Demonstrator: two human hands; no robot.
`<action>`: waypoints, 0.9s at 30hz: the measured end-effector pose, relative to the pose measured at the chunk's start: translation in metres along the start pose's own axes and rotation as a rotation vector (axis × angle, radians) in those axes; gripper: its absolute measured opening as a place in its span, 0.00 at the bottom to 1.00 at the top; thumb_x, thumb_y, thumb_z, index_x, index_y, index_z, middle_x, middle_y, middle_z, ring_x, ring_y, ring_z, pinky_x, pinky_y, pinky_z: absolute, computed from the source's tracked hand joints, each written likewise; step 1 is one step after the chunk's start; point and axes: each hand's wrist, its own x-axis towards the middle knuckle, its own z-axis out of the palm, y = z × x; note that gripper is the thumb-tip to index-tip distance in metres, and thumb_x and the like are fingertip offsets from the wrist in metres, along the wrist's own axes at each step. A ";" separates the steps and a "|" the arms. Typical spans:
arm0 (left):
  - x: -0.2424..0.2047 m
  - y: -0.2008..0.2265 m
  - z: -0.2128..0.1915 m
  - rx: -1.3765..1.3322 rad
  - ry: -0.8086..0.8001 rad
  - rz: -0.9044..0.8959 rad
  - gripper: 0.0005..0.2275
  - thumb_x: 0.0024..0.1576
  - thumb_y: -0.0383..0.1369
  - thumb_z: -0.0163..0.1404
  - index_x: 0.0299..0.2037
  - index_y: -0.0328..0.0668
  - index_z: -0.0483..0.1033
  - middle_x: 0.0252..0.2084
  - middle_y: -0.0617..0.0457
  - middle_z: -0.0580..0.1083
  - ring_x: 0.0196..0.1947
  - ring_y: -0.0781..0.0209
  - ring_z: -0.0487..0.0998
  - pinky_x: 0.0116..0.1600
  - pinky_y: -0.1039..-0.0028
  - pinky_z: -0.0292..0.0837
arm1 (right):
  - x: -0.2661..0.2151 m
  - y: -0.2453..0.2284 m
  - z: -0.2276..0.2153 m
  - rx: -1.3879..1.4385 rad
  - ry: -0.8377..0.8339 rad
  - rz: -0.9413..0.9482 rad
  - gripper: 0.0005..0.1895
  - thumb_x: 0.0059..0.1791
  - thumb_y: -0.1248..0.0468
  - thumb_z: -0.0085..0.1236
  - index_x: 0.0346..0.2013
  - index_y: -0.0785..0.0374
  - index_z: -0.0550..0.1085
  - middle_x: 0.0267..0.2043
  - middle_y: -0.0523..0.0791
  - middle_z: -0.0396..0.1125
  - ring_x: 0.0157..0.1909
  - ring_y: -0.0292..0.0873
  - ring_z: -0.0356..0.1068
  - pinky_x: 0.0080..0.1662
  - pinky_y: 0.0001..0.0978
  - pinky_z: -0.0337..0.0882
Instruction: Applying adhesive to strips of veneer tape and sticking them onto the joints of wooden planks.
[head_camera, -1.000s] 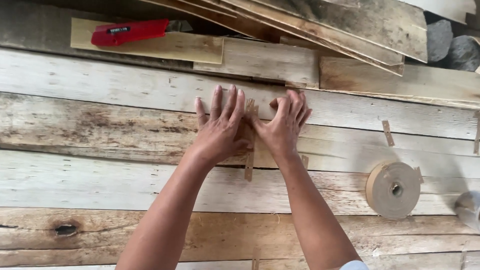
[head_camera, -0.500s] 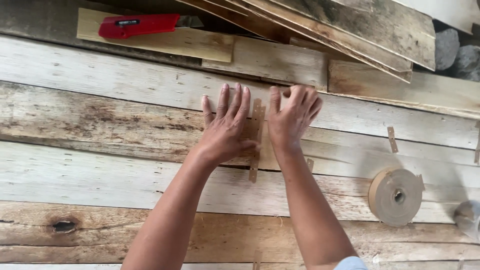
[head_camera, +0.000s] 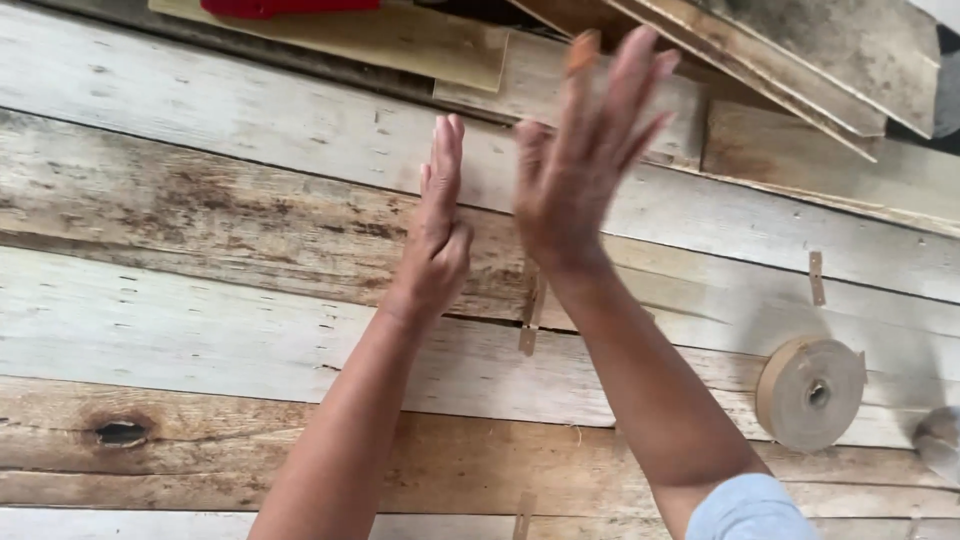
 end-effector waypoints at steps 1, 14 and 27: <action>0.001 -0.002 0.001 0.035 0.012 0.018 0.41 0.51 0.12 0.31 0.78 0.49 0.34 0.82 0.52 0.38 0.83 0.56 0.34 0.84 0.59 0.17 | -0.006 0.008 0.020 -0.092 -0.053 -0.016 0.34 0.65 0.43 0.30 0.82 0.51 0.38 0.85 0.49 0.22 0.86 0.58 0.17 0.83 0.67 0.19; 0.001 -0.003 0.003 0.137 0.017 0.022 0.44 0.48 0.11 0.31 0.78 0.45 0.34 0.83 0.50 0.37 0.84 0.53 0.32 0.86 0.60 0.17 | 0.068 -0.008 -0.013 -0.825 -0.443 0.092 0.45 0.52 0.33 0.07 0.83 0.41 0.38 0.83 0.49 0.26 0.84 0.55 0.25 0.76 0.65 0.23; -0.002 -0.024 0.010 0.215 0.018 0.219 0.46 0.44 0.15 0.38 0.79 0.52 0.44 0.79 0.50 0.51 0.79 0.42 0.46 0.77 0.44 0.33 | -0.102 0.024 -0.098 0.063 0.298 -0.145 0.21 0.59 0.59 0.51 0.65 0.64 0.69 0.77 0.52 0.51 0.79 0.55 0.47 0.74 0.48 0.26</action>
